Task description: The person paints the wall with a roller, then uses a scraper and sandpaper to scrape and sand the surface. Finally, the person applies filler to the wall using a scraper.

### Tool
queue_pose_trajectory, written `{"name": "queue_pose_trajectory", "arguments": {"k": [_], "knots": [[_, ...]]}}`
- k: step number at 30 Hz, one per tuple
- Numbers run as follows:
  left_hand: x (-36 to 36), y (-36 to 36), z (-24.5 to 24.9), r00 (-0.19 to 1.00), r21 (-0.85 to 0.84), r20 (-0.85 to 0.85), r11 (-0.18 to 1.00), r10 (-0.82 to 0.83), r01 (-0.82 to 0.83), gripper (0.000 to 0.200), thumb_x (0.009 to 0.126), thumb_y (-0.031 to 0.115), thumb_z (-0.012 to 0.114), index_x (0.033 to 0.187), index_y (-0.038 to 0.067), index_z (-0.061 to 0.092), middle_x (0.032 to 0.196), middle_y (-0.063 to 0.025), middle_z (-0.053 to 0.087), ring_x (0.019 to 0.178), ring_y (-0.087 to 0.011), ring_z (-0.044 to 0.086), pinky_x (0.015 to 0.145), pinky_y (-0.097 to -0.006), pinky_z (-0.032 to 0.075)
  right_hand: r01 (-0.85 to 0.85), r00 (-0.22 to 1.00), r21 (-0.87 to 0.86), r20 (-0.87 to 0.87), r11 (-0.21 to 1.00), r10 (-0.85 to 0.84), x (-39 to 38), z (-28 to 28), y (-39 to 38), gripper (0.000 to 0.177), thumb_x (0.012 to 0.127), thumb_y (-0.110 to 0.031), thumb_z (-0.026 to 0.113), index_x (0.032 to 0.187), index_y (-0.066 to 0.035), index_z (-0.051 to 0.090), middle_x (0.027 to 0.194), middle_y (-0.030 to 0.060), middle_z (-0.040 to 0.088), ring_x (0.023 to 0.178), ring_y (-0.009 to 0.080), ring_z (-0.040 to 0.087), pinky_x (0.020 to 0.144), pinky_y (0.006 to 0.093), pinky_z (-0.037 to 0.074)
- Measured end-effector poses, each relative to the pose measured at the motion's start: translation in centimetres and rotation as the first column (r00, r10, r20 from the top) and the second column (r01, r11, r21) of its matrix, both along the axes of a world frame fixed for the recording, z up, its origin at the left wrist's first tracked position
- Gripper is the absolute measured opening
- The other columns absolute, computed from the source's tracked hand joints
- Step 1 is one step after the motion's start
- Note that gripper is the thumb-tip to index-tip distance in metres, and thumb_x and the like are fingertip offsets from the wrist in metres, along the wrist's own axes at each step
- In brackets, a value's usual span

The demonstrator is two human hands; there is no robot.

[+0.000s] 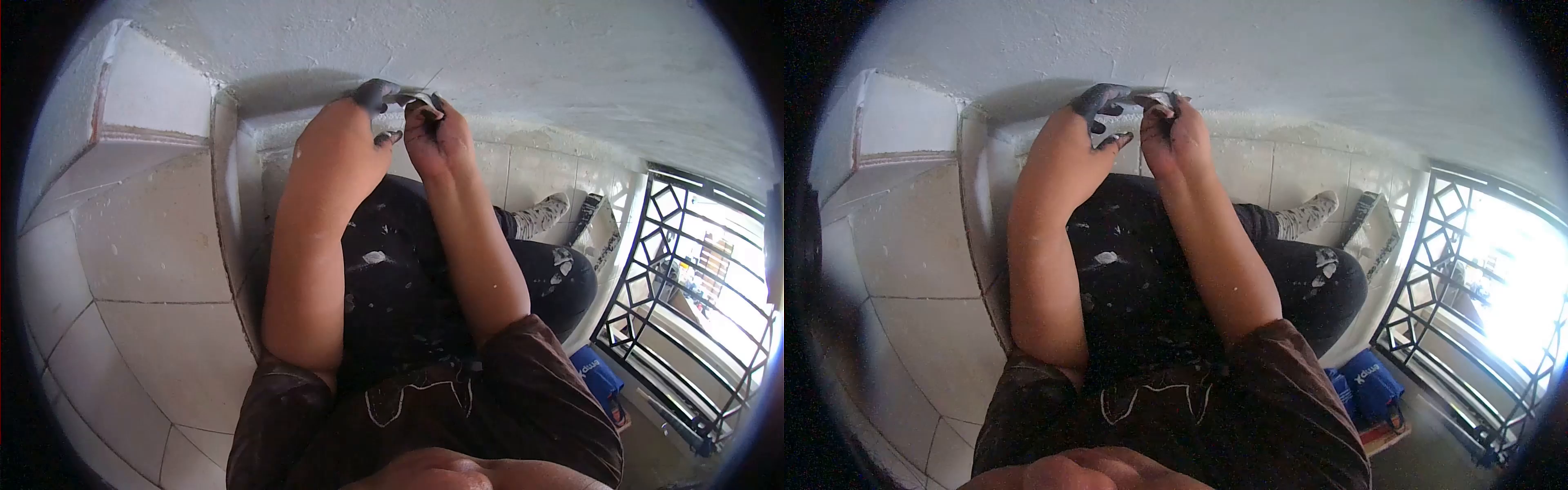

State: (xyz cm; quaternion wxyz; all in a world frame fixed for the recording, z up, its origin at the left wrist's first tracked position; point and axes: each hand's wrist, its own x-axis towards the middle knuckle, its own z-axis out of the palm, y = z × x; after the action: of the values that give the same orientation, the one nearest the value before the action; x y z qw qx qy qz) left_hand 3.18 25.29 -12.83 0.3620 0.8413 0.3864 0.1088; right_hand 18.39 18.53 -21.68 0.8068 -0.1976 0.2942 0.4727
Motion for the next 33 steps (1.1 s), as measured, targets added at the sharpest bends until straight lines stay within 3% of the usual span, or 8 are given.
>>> {"name": "queue_pose_trajectory", "arguments": {"k": [4, 8, 15, 18, 21, 25, 29, 33], "knots": [[0.0, 0.2, -1.1, 0.999, -0.029, -0.031, 1.0, -0.007, 0.007, 0.043, 0.079, 0.016, 0.072, 0.119, 0.008, 0.059, 0.105, -0.0226, 0.065, 0.102, -0.0405, 0.061, 0.086, -0.0452, 0.049, 0.018, 1.0, 0.156, 0.003, 0.988, -0.019, -0.3, 1.1, -0.5, 0.013, 0.1, -0.012, 0.047, 0.094, -0.001, 0.05, 0.079, 0.0073, 0.055, 0.059, 0.0116, 0.049, 0.051, 0.0229, 0.047], [0.3, 0.1, -0.7, 0.996, -0.045, -0.085, 0.999, -0.033, 0.029, 0.042, 0.078, 0.013, 0.072, 0.118, 0.007, 0.059, 0.104, -0.023, 0.064, 0.103, -0.0413, 0.061, 0.086, -0.0452, 0.049, 0.024, 0.969, -0.142, 0.246, 0.99, 0.012, -3.1, 2.1, -0.6, 0.014, 0.1, -0.015, 0.048, 0.096, -0.002, 0.051, 0.083, 0.0087, 0.055, 0.059, 0.0125, 0.047, 0.049, 0.0221, 0.04], [0.6, 0.0, -0.1, 0.999, -0.046, -0.044, 0.998, -0.033, 0.031, 0.042, 0.077, 0.012, 0.072, 0.116, 0.005, 0.059, 0.106, -0.0236, 0.064, 0.103, -0.041, 0.061, 0.087, -0.0454, 0.05, 0.07, 0.995, -0.071, 0.083, 0.995, -0.064, -2.1, 2.0, 0.6, 0.014, 0.101, -0.015, 0.047, 0.095, -0.002, 0.047, 0.081, 0.0076, 0.05, 0.061, 0.0154, 0.048, 0.054, 0.0266, 0.044], [0.3, -0.4, 0.1, 0.998, -0.04, -0.046, 0.999, -0.038, 0.036, 0.042, 0.078, 0.011, 0.072, 0.117, 0.007, 0.059, 0.106, -0.0231, 0.065, 0.103, -0.0407, 0.061, 0.087, -0.0454, 0.05, -0.028, 0.972, -0.148, 0.225, 0.989, 0.061, -2.8, 0.4, -0.3, 0.015, 0.1, -0.015, 0.047, 0.094, -0.001, 0.049, 0.082, 0.009, 0.053, 0.062, 0.0169, 0.05, 0.056, 0.0292, 0.047], [0.6, -0.2, -0.2, 0.998, -0.034, -0.026, 0.998, -0.049, 0.048, 0.042, 0.078, 0.011, 0.071, 0.118, 0.008, 0.059, 0.104, -0.0226, 0.066, 0.102, -0.0406, 0.062, 0.085, -0.0454, 0.05, 0.021, 0.938, -0.301, 0.335, 0.953, 0.085, -3.7, 1.8, 0.5, 0.017, 0.1, -0.015, 0.048, 0.095, 0.001, 0.051, 0.084, 0.0105, 0.054, 0.066, 0.0189, 0.053, 0.057, 0.0319, 0.049], [0.7, -0.5, -0.7, 0.999, 0.038, -0.035, 0.998, -0.039, 0.04, 0.043, 0.079, 0.012, 0.072, 0.119, 0.008, 0.059, 0.101, -0.0222, 0.067, 0.099, -0.0407, 0.063, 0.084, -0.0451, 0.05, -0.014, 0.95, -0.374, 0.285, 0.927, 0.129, -4.4, 1.6, 0.4, 0.017, 0.1, -0.014, 0.048, 0.101, 0.003, 0.051, 0.087, 0.0124, 0.055, 0.07, 0.0211, 0.055, 0.057, 0.0328, 0.049], [0.4, -0.5, -0.6, 0.998, -0.002, 0.006, 0.998, -0.056, 0.056, 0.044, 0.079, 0.013, 0.073, 0.12, 0.009, 0.059, 0.102, -0.0222, 0.067, 0.1, -0.0408, 0.063, 0.084, -0.045, 0.05, -0.048, 0.988, -0.21, 0.134, 0.976, 0.077, -3.5, -1.5, 0.1, 0.017, 0.099, -0.014, 0.048, 0.102, 0.002, 0.052, 0.088, 0.0114, 0.056, 0.071, 0.0187, 0.056, 0.058, 0.0319, 0.049], [0.3, -0.3, -1.0, 0.998, 0.006, 0.017, 0.999, -0.052, 0.052, 0.043, 0.079, 0.014, 0.073, 0.119, 0.008, 0.06, 0.104, -0.0225, 0.067, 0.101, -0.0405, 0.063, 0.085, -0.0447, 0.05, -0.025, 0.968, -0.152, 0.243, 0.988, 0.062, -3.3, -0.5, 0.1, 0.016, 0.099, -0.015, 0.05, 0.098, 0.0, 0.055, 0.085, 0.0074, 0.056, 0.071, 0.0169, 0.055, 0.058, 0.0294, 0.048]]}}
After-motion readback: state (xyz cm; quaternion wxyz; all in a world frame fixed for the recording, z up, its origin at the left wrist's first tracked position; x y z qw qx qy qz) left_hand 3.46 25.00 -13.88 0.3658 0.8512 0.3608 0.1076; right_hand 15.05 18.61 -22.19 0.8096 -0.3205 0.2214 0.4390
